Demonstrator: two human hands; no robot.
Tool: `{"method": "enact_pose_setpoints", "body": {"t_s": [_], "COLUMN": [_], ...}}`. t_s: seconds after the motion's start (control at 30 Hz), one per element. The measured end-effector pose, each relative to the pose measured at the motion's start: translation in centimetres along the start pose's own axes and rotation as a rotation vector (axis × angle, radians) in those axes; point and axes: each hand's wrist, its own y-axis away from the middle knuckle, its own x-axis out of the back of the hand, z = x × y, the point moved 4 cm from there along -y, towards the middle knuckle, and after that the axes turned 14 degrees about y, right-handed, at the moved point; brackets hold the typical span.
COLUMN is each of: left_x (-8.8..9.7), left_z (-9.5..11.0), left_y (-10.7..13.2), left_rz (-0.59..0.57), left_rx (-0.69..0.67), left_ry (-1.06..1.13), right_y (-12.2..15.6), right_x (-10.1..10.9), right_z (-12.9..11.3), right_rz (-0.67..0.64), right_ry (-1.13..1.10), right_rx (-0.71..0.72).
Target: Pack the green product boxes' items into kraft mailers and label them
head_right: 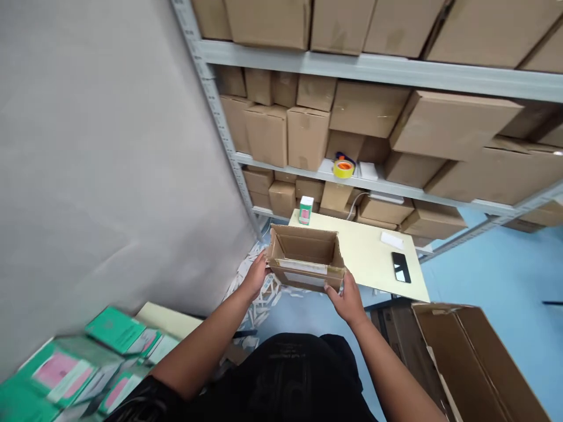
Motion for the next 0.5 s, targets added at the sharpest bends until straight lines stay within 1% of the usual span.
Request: {"method": "enact_pose_setpoints", "body": {"t_s": [0.07,0.2,0.3,0.37,0.43,0.5], "left_x": [-2.0,-6.0,-9.0,-11.3,-13.6,-15.6], "left_z": [-0.2,-1.6,-3.3,-4.7,-6.0,-7.3], "left_y": [-2.5,-7.3,-10.5,-12.3,-13.9,-15.5], "left_rz": [-0.042,-0.097,-0.120,-0.152,-0.179,-0.167], "left_rx": [0.034,0.077,0.085,0.103,0.121,0.122], "left_ry": [-0.009,-0.012,-0.047,-0.107,-0.206,-0.307], "right_y": [-0.7,-3.3,-6.3,-8.7,-11.2,-13.6], "right_x": [1.0,2.8,3.6,4.2,5.1,6.0], "right_z": [1.4,4.8,8.4,11.1,13.6,15.7], "right_rz": [0.005,-0.045,-0.105,-0.090,-0.048,-0.046], "right_ry": [-0.067,-0.366,-0.567,-0.554,-0.453,-0.396], "right_rx": [-0.040,0.000,-0.087,-0.177,-0.257,-0.315]}}
